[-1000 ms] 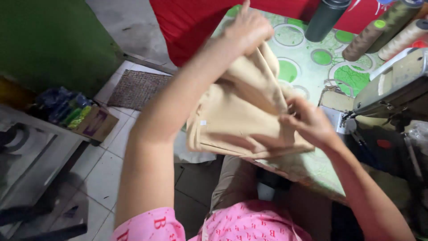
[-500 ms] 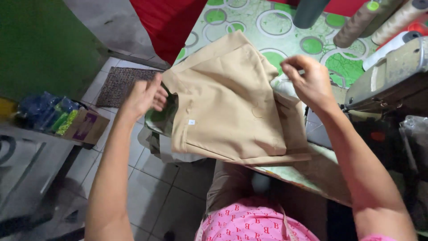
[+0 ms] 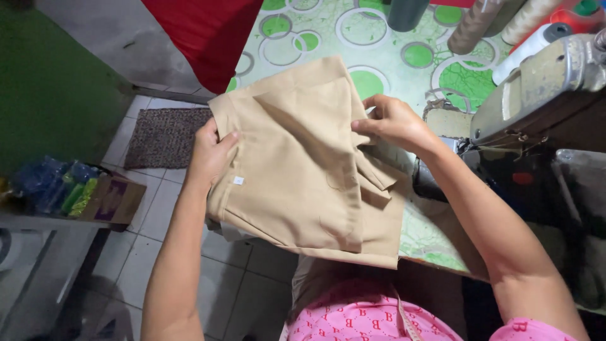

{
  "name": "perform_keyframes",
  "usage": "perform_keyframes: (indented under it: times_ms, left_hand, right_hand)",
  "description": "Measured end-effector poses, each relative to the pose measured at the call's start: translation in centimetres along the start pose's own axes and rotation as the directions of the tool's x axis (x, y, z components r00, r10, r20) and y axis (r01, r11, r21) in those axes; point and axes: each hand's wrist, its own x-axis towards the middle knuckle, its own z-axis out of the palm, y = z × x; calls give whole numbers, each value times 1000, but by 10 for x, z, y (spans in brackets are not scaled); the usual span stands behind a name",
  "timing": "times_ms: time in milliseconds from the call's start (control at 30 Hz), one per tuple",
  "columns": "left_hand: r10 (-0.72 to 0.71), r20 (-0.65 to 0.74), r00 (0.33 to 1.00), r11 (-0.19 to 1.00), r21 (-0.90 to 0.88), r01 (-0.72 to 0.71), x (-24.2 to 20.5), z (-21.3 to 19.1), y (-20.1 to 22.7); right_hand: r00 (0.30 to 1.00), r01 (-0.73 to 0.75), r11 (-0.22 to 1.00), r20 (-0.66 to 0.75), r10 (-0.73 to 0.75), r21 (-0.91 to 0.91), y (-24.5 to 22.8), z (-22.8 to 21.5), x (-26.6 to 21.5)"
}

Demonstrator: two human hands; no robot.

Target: Folding and smoothing the edges of a tan fabric garment on a sewing table to prepare it for finishing.

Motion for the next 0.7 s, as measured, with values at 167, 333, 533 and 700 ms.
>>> perform_keyframes:
  times_ms: [167, 333, 533, 700]
  left_hand:
    - [-117, -35, 992, 991, -68, 115, -13, 4, 11]
    - [-100, -61, 993, 990, -103, 93, -20, 11, 19]
    - [-88, -148, 985, 994, 51, 96, -21, 15, 15]
    - [68, -190, 979, 965, 264, -16, -22, 15, 9]
  right_hand:
    - [982, 150, 984, -129, -137, 100, -7, -14, 13]
    - [919, 319, 947, -254, -300, 32, -8, -9, 60]
    - [965, 245, 958, -55, -255, -150, -26, 3, 81]
    - [1000, 15, 978, 16, -19, 208, -37, 0, 77]
